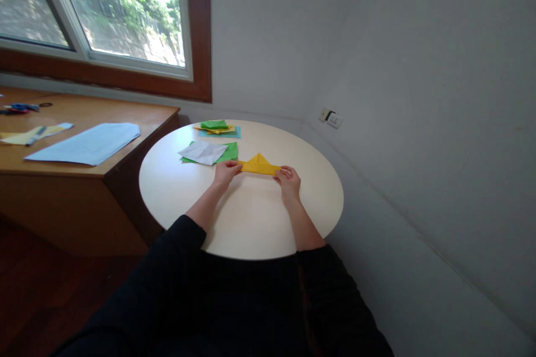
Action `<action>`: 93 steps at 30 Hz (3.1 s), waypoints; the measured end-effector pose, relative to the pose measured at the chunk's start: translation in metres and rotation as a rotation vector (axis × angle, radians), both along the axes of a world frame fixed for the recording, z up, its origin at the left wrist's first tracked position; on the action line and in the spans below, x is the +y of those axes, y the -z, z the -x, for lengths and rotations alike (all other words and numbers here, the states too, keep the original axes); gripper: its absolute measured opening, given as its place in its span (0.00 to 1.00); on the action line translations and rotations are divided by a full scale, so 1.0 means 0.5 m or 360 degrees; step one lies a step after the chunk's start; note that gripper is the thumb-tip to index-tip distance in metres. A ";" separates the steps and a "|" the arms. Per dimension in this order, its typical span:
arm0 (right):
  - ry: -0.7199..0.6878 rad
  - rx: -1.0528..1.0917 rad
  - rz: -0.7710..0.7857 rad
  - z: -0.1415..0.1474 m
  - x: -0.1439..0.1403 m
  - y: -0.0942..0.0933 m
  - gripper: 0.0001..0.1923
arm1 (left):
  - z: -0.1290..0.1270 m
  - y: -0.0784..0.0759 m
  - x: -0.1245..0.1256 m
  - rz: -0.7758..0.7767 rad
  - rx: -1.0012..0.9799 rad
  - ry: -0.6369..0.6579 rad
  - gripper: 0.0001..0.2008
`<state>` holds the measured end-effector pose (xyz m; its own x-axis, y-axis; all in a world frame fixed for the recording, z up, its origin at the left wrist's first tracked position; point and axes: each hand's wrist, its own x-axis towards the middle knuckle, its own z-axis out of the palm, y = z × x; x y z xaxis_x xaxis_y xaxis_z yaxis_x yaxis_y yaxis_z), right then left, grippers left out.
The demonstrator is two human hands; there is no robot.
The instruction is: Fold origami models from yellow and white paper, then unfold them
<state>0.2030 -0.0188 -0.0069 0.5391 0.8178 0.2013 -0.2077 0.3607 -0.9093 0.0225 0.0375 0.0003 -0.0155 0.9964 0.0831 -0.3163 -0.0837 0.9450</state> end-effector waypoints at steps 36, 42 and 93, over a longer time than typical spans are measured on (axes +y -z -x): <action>0.0010 -0.0102 0.0022 -0.003 0.013 0.011 0.16 | -0.002 -0.001 -0.011 -0.0201 0.0234 0.0257 0.19; -0.0037 -0.0117 0.0005 0.001 0.012 0.010 0.13 | -0.003 0.006 -0.007 -0.0261 0.0351 0.0161 0.14; 0.0071 -0.1239 -0.0113 0.051 -0.030 -0.009 0.17 | -0.068 -0.002 -0.075 -0.0452 0.0772 -0.0070 0.13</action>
<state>0.1773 -0.0338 -0.0026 0.2530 0.7698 0.5860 0.4965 0.4166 -0.7615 0.0565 -0.0002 0.0011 0.0503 0.9331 0.3562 0.1581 -0.3596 0.9196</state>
